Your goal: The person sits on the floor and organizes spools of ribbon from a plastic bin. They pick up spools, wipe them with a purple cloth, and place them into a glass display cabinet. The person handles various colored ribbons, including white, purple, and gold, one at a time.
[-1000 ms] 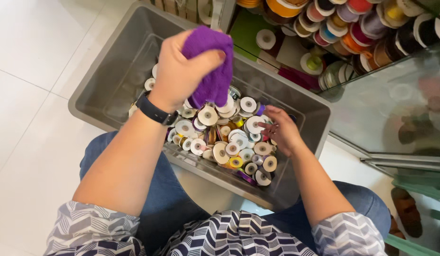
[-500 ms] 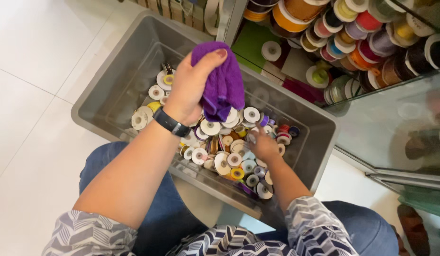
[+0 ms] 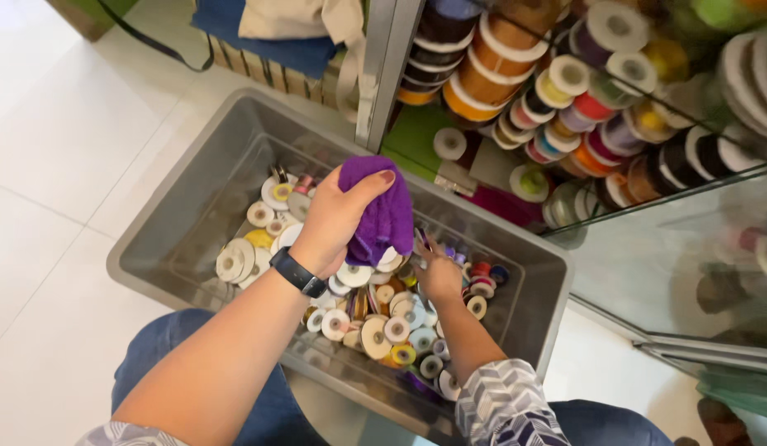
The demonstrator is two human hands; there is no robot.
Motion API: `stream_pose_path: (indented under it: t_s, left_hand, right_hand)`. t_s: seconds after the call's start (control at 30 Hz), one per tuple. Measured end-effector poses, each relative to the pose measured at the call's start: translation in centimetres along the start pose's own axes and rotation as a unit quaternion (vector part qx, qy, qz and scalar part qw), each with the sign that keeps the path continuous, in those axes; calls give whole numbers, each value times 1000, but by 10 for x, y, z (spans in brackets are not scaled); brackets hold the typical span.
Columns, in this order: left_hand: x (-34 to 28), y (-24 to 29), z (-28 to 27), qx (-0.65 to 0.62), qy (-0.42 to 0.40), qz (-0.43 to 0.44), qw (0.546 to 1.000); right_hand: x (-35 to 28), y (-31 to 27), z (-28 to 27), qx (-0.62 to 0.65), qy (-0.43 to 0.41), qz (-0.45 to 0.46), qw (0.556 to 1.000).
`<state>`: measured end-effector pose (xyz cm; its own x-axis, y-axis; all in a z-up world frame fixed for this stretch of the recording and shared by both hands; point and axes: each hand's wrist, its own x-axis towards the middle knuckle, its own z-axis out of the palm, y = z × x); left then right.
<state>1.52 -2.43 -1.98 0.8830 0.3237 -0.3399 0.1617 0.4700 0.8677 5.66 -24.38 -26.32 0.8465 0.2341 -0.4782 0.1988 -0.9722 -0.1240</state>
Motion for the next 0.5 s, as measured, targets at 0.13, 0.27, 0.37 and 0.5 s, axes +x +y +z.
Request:
stream_pose_path:
  t_s: [0.13,0.27,0.37,0.5]
  left_hand:
    - [8,-8,-6,28,14,10,999]
    - [3,-5,-7,80,10,12,997]
    - [-5,2,-7,81,-13,22,996]
    - [-19,7,-4,63,-20,9,998]
  right_hand:
    - [4,11,-20,221,177,18,959]
    - [-1,21,-50,265,257,34,929]
    - [-20,32,-68,395,305,-21,866]
    - [-103,27,-105,688,225,43,688]
